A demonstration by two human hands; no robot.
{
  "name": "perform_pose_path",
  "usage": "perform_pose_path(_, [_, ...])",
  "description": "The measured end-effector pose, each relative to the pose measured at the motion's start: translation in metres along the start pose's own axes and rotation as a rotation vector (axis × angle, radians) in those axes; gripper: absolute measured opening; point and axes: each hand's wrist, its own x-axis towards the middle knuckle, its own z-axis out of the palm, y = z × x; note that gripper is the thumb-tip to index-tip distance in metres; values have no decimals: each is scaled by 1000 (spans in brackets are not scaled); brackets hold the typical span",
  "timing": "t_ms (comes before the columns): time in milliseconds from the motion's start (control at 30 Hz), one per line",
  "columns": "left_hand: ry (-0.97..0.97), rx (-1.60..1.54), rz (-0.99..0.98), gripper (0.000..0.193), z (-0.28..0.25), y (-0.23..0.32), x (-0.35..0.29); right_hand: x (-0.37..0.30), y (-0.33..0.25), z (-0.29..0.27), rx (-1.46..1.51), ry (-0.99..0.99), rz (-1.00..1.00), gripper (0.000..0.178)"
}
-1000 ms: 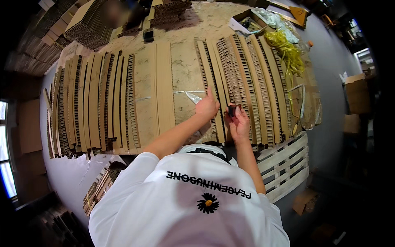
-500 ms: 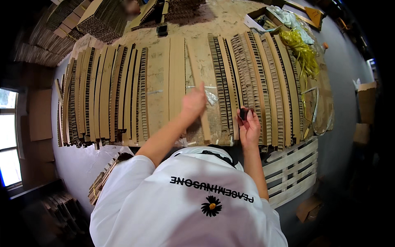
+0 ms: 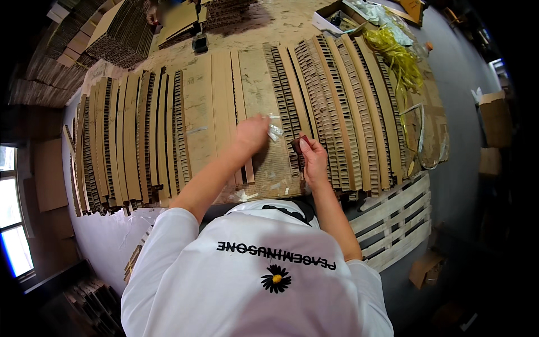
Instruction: The person marks multiple thin wooden slats with a red marker while holding them in place with the other hand. The person repeatedly picks up slats, marks them, and places them back on the work surface.
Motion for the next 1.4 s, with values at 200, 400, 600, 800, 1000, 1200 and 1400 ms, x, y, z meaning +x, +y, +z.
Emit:
perform_pose_path(200, [89,-154,274,36,26,58,1,6,-17,-9,225,55,25,17])
perform_pose_path(400, [-12,-229,-21,44,28,93,3,8,-16,-18,233,26,15,18])
perform_pose_path(600, [-69,-269,-203,49,19,89,0,10,-15,-27,174,29,52,23])
perform_pose_path(800, [126,-564,-281,53,11,70,-11,14,-17,-15,133,-30,73,15])
perform_pose_path(1000, [471,-812,-387,79,-21,6,-61,14,-12,19,130,-107,157,14])
perform_pose_path(1200, [482,-559,-501,74,-4,-100,-136,18,16,46,139,-170,230,13])
perform_pose_path(1400, [432,-482,-430,59,42,-137,-139,32,59,78,26,-194,326,18])
